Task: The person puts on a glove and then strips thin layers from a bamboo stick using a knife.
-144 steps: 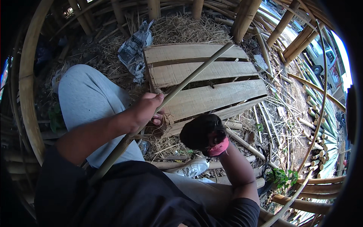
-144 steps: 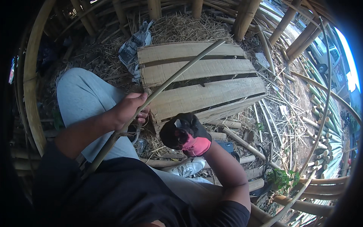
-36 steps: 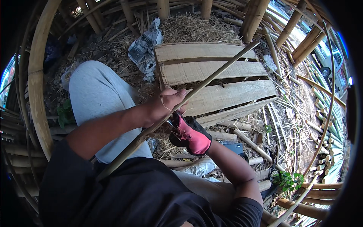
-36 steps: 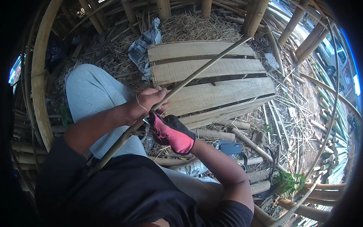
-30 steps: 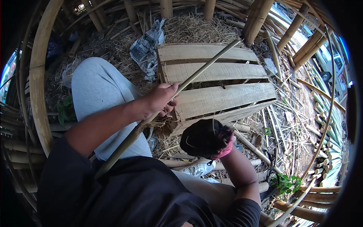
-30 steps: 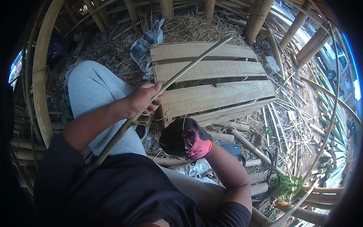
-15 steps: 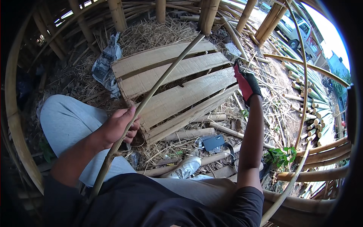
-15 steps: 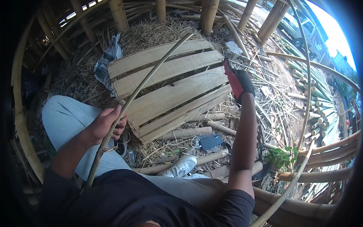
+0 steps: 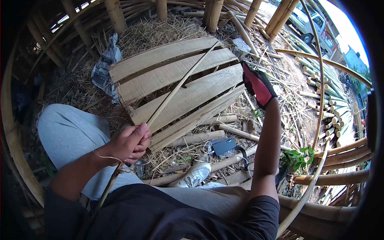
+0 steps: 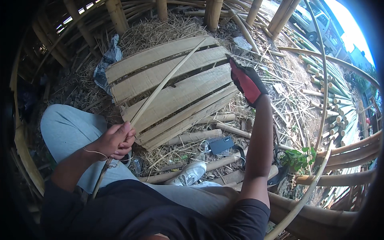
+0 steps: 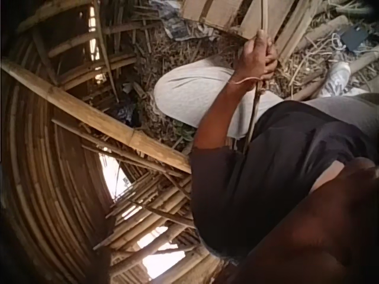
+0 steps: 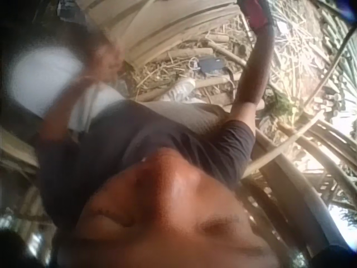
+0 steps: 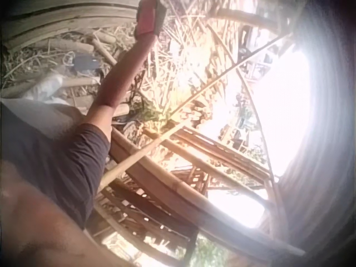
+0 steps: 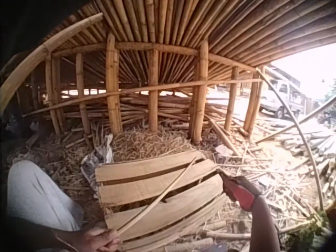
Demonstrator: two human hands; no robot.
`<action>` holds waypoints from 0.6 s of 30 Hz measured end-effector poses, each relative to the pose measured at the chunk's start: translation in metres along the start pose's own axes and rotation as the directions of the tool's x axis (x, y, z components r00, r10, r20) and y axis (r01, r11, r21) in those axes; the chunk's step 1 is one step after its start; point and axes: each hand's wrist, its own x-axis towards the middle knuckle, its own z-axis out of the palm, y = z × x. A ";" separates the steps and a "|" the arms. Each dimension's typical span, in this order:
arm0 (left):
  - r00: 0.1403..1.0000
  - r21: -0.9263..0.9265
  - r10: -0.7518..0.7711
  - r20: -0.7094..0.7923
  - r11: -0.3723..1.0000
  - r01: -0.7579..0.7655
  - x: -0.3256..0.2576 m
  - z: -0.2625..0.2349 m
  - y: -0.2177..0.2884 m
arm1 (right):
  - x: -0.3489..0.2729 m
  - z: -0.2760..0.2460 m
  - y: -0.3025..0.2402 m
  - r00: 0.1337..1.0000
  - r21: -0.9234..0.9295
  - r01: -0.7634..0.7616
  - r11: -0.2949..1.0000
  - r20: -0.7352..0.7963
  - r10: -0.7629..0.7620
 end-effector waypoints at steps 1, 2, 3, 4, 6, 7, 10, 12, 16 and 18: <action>0.999 -0.050 -0.037 0.033 0.998 0.039 0.000 0.003 0.004 | -0.007 0.007 -0.005 0.995 -0.073 0.090 0.993 0.045 -0.087; 0.995 -0.102 -0.074 0.066 0.992 0.081 0.000 0.004 0.006 | -0.018 0.023 -0.020 0.994 -0.002 0.091 0.996 0.059 -0.090; 0.995 -0.107 -0.082 0.051 0.990 0.087 0.000 0.002 0.005 | -0.025 0.047 -0.033 0.991 0.078 0.095 0.992 0.084 -0.101; 0.992 -0.122 -0.109 0.068 0.986 0.117 0.002 0.003 0.006 | -0.032 0.058 -0.036 0.972 0.132 0.151 0.980 0.161 -0.171; 0.987 -0.138 -0.137 0.086 0.979 0.148 0.004 0.003 0.007 | -0.036 0.069 -0.030 0.914 -0.320 0.406 0.856 0.165 -0.371; 0.976 -0.160 -0.199 0.083 0.964 0.210 0.004 0.002 0.007 | -0.040 0.078 -0.031 0.845 -0.469 0.524 0.711 0.178 -0.505; 0.959 -0.159 -0.273 0.078 0.946 0.283 0.004 0.001 -0.001 | -0.039 0.089 -0.043 0.911 -0.543 0.398 0.740 0.139 -0.388; 0.956 -0.133 -0.284 0.077 0.947 0.293 0.002 0.003 -0.003 | -0.029 0.091 -0.036 0.954 -0.542 0.298 0.785 0.140 -0.265; 0.939 -0.087 -0.326 0.108 0.938 0.336 0.000 0.007 -0.002 | -0.014 0.097 -0.013 0.975 -0.588 0.198 0.784 0.034 -0.221; 0.937 -0.078 -0.332 0.108 0.937 0.341 0.001 0.007 -0.003 | 0.000 0.102 0.001 0.996 -0.524 0.022 0.851 -0.058 -0.062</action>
